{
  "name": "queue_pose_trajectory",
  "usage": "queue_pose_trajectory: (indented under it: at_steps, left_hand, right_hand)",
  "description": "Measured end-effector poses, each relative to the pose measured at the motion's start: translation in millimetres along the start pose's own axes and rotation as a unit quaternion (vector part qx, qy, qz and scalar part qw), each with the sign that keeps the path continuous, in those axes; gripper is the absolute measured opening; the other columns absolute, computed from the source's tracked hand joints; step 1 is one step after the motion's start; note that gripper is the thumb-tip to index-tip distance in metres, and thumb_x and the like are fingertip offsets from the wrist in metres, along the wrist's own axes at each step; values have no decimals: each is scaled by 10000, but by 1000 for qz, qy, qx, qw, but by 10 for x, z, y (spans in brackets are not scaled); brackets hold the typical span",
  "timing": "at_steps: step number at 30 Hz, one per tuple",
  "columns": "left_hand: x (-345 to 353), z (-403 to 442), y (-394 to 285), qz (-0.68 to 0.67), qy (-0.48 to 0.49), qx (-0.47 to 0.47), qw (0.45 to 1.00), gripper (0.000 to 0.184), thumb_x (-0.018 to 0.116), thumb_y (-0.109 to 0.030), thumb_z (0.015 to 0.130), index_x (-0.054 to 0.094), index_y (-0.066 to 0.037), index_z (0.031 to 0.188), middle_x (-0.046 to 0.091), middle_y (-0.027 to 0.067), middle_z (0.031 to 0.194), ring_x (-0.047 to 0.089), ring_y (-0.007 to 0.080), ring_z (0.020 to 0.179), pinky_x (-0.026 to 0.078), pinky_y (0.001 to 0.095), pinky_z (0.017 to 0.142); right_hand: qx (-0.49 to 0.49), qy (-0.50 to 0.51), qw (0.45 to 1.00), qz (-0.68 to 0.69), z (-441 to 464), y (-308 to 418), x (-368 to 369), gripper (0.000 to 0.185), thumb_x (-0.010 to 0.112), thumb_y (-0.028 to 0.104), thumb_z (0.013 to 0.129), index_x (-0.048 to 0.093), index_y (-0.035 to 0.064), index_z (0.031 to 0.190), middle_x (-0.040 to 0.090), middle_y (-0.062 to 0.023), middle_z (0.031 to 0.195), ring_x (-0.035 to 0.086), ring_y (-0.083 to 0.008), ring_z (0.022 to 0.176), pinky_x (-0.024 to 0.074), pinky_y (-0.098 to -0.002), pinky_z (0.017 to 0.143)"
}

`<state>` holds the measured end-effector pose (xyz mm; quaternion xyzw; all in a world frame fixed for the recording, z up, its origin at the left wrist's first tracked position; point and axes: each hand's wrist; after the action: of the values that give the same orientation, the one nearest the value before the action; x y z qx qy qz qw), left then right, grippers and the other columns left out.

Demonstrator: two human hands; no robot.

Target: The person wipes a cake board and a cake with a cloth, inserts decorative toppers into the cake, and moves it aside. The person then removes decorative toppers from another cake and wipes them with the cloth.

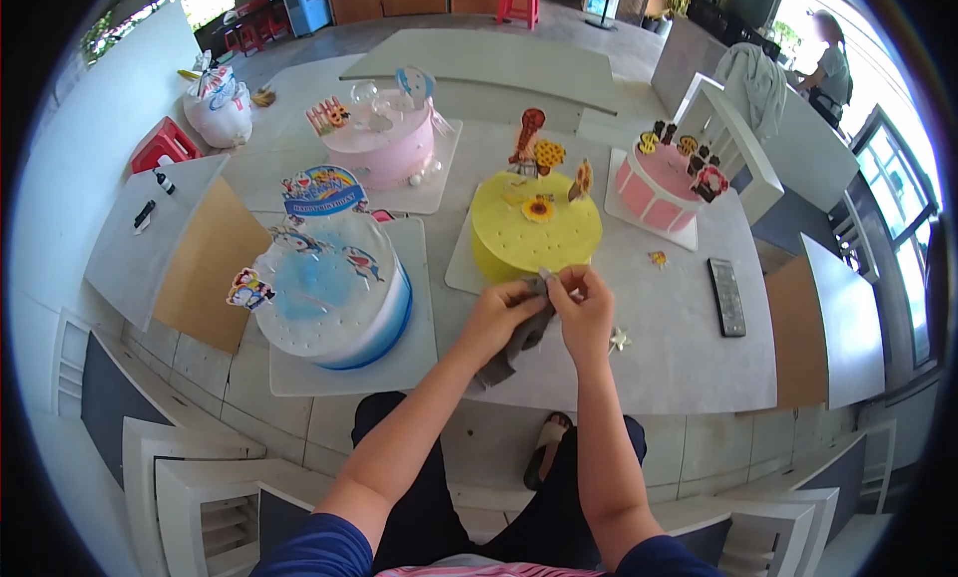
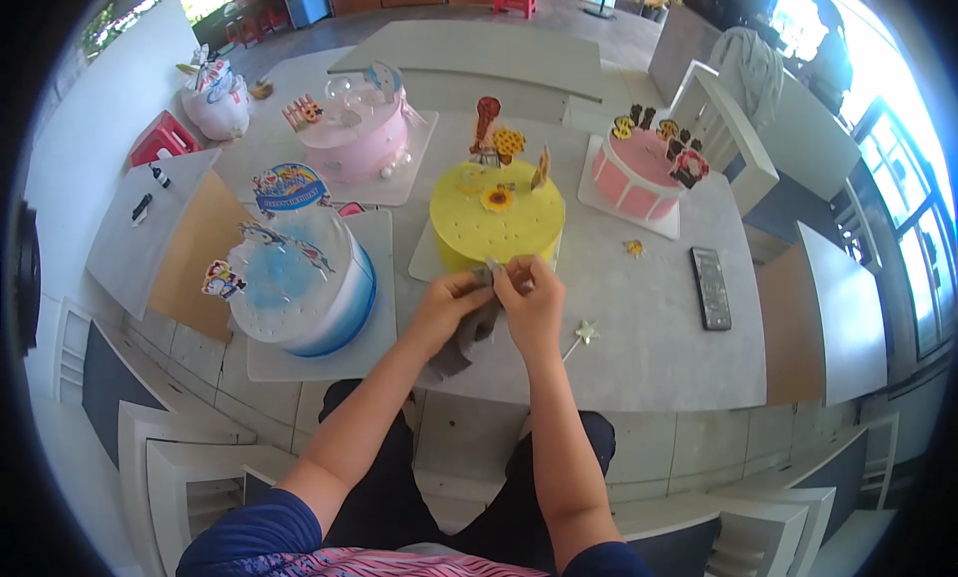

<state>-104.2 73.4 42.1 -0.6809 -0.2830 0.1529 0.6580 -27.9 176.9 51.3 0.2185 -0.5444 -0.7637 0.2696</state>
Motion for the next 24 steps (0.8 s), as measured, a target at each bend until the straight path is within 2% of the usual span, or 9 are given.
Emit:
queue_pose_trajectory:
  at_steps: [2, 7, 12, 16, 18, 19, 20, 22, 24]
  left_hand:
    - [14, 4, 7, -5, -11, 21, 1000, 197, 574, -150, 803, 593, 2, 927, 597, 16, 834, 523, 66, 734, 415, 203, 664]
    - [39, -5, -52, -23, 3, 43, 999, 131, 564, -115, 792, 599, -4, 852, 580, -5, 755, 502, 49, 683, 402, 195, 620]
    - [19, -8, -16, 75, 49, 2, 996, 144, 561, -126, 771, 587, 14, 786, 560, -5, 691, 478, 49, 623, 385, 194, 582]
    - [-45, -4, -12, 56, 35, -4, 998, 151, 560, -127, 765, 589, 16, 804, 557, -3, 691, 473, 50, 627, 385, 201, 582]
    - [-84, 35, 60, -3, -25, 43, 999, 155, 553, -125, 766, 592, 17, 814, 556, -1, 691, 473, 49, 625, 383, 195, 582]
    - [-82, 33, 61, -15, -49, 58, 997, 153, 557, -118, 769, 593, 18, 829, 549, -9, 677, 472, 48, 626, 384, 195, 584]
    - [-92, 28, 58, -16, -50, 54, 997, 153, 557, -118, 769, 593, 18, 829, 549, -9, 677, 472, 48, 626, 384, 195, 584]
    - [-119, 21, 62, -27, -58, 59, 996, 144, 564, -111, 783, 601, 8, 856, 579, 4, 801, 523, 56, 722, 406, 190, 659]
    - [-98, 18, 105, 14, -83, 100, 991, 150, 572, -114, 782, 602, 15, 853, 579, 12, 823, 529, 67, 733, 408, 196, 666]
  right_hand:
    - [33, 6, 999, -9, 5, -3, 0, 88, 605, 8, 727, 519, -3, 726, 518, -5, 650, 463, -56, 591, 400, -194, 522]
    - [-19, -20, 1000, -9, 1, 7, 31, 90, 605, 19, 734, 518, -5, 734, 520, -6, 652, 483, -57, 599, 408, -196, 513]
    - [-64, -143, 986, 53, 194, -57, -327, 61, 580, 18, 749, 523, 13, 771, 509, -2, 667, 479, -67, 593, 436, -202, 515]
    - [-43, -192, 978, 72, 281, -42, -689, 68, 583, 39, 750, 529, 23, 788, 514, -11, 702, 477, -65, 615, 445, -209, 517]
    - [58, -127, 990, 20, 293, -99, -767, 73, 560, 44, 756, 544, 29, 826, 524, -21, 718, 477, -75, 596, 447, -226, 564]
    - [60, -126, 990, 20, 291, -139, -750, 73, 560, 44, 756, 544, 29, 826, 524, -21, 718, 477, -75, 596, 447, -226, 564]
    - [61, -85, 991, -81, 278, -188, -724, 102, 570, 46, 747, 548, 26, 845, 531, -26, 735, 482, -80, 611, 439, -230, 572]
    - [63, -40, 981, -181, 242, -211, -663, 132, 579, 47, 738, 552, 23, 865, 538, -31, 752, 486, -85, 626, 431, -233, 581]
    - [-124, -57, 939, -316, 190, -167, -579, 206, 599, 46, 719, 556, 10, 917, 556, -44, 804, 493, -91, 676, 420, -237, 588]
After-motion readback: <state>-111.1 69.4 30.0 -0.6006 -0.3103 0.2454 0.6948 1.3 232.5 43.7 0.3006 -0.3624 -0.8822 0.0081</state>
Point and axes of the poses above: each hand's wrist, its own z-axis towards the middle knuckle, its own x-axis out of the palm, y = z × x
